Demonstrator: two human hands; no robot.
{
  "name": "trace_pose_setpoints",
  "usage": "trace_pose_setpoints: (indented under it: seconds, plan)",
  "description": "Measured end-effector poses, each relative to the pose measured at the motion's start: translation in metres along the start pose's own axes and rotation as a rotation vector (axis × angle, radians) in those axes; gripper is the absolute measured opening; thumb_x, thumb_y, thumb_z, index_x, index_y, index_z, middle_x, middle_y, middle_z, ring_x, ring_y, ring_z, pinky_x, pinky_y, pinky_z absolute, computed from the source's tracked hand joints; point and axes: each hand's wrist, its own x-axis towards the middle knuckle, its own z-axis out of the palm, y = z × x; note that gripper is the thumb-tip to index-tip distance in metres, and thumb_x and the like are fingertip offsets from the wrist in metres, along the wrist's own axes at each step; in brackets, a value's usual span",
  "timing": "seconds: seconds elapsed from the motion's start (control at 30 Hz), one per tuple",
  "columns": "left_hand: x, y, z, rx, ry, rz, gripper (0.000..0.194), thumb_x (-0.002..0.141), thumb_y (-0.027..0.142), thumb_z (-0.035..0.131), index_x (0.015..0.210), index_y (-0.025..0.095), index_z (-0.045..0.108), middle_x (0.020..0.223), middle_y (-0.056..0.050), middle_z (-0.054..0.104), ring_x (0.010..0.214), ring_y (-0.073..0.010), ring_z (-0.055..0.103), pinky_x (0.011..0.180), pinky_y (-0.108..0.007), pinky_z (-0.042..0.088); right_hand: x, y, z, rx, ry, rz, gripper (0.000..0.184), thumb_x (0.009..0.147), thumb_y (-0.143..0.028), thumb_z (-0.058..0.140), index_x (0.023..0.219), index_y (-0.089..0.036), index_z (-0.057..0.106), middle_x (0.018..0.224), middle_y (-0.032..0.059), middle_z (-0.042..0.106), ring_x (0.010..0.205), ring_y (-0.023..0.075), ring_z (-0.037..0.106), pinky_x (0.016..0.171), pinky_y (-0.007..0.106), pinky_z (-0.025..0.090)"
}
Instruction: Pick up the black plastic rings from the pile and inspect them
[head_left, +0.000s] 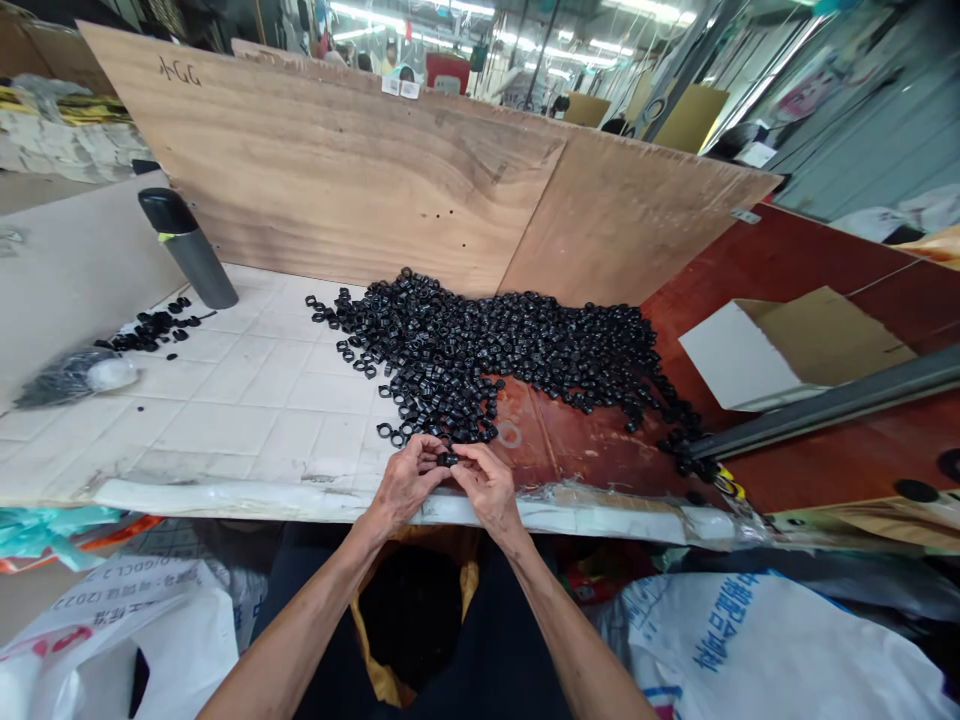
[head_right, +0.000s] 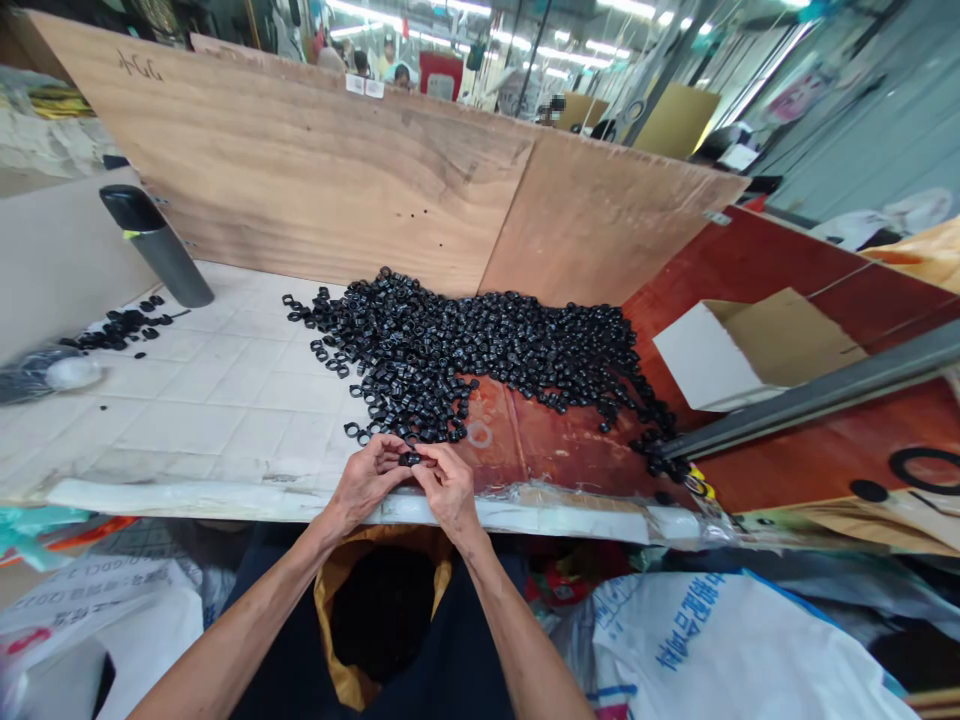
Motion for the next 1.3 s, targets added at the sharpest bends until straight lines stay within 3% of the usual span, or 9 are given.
trace_pose_setpoints:
  seconds: [0.27,0.4,0.6,0.67,0.83,0.9,1.03,1.17,1.3]
  plan:
    - [0.0,-0.005,-0.002,-0.042,-0.018,0.074,0.022,0.082,0.029,0.076,0.102,0.019,0.073,0.113,-0.007,0.072,0.103,-0.0205,0.072,0.098,-0.039,0.06,0.001,-0.001,-0.001,0.075,0.036,0.03,0.015,0.085,-0.03,0.071,0.097,-0.021,0.075,0.101,0.008,0.07,0.091,0.0212,0.069,0.077,0.032,0.061]
    - [-0.001,-0.004,-0.003,0.04,-0.016,0.115,0.021,0.085,0.03,0.074,0.104,0.021,0.074,0.111,-0.007,0.073,0.103,-0.0215,0.071,0.098,-0.04,0.059,0.002,-0.001,0.0,0.101,0.026,0.112,0.019,0.084,-0.036,0.072,0.096,-0.021,0.075,0.099,0.0069,0.071,0.077,0.0191,0.071,0.069,0.031,0.062]
    - [0.0,-0.002,-0.004,0.085,0.002,0.16,0.019,0.086,0.032,0.074,0.102,0.021,0.074,0.107,-0.007,0.075,0.102,-0.0215,0.071,0.097,-0.038,0.057,0.001,0.002,0.004,-0.126,0.025,0.124,0.03,0.091,-0.043,0.065,0.074,-0.019,0.068,0.054,-0.002,0.058,0.049,0.0133,0.057,0.052,0.024,0.049]
    - [0.0,-0.001,-0.004,0.073,0.003,0.162,0.019,0.086,0.032,0.075,0.101,0.021,0.074,0.107,-0.007,0.075,0.101,-0.0213,0.071,0.096,-0.037,0.057,0.001,0.004,0.006,-0.193,0.039,0.089,0.035,0.092,-0.045,0.065,0.067,-0.02,0.064,0.054,-0.002,0.056,0.049,0.0123,0.054,0.05,0.023,0.046]
    - [-0.001,0.0,-0.003,0.062,-0.045,0.146,0.018,0.087,0.032,0.072,0.101,0.02,0.073,0.108,-0.007,0.073,0.102,-0.0212,0.071,0.095,-0.036,0.058,-0.003,0.002,0.006,-0.027,0.038,0.084,0.028,0.09,-0.041,0.066,0.107,-0.019,0.069,0.082,0.0022,0.066,0.057,0.0131,0.061,0.054,0.025,0.054]
    - [-0.001,0.001,-0.002,0.037,-0.042,0.126,0.019,0.088,0.032,0.071,0.104,0.02,0.071,0.109,-0.007,0.072,0.1,-0.0206,0.071,0.091,-0.035,0.059,-0.004,0.0,0.004,-0.008,-0.004,0.06,0.028,0.091,-0.041,0.065,0.108,-0.02,0.07,0.092,0.0057,0.068,0.067,0.0154,0.066,0.06,0.027,0.057]
    - [-0.002,0.005,-0.003,0.094,-0.046,0.171,0.017,0.089,0.029,0.07,0.104,0.021,0.071,0.106,-0.006,0.072,0.1,-0.02,0.07,0.093,-0.035,0.057,-0.003,-0.002,0.003,-0.114,0.008,0.068,0.022,0.094,-0.04,0.061,0.089,-0.019,0.069,0.064,-0.0014,0.06,0.05,0.0122,0.054,0.051,0.024,0.047]
    - [-0.002,0.006,-0.002,0.012,-0.036,0.134,0.017,0.089,0.03,0.07,0.102,0.019,0.07,0.107,-0.006,0.071,0.096,-0.0191,0.07,0.09,-0.033,0.059,-0.001,-0.003,0.006,-0.332,0.057,-0.05,0.045,0.095,-0.039,0.057,0.055,-0.021,0.047,0.053,-0.0032,0.045,0.051,0.0111,0.043,0.055,0.025,0.041]
    - [-0.002,0.005,0.0,-0.033,-0.052,0.105,0.019,0.088,0.031,0.072,0.102,0.018,0.07,0.106,-0.006,0.071,0.095,-0.0193,0.071,0.09,-0.034,0.059,-0.004,-0.001,0.006,-0.218,0.061,0.02,0.026,0.093,-0.04,0.062,0.076,-0.02,0.06,0.057,-0.0045,0.052,0.049,0.0107,0.047,0.051,0.023,0.042]
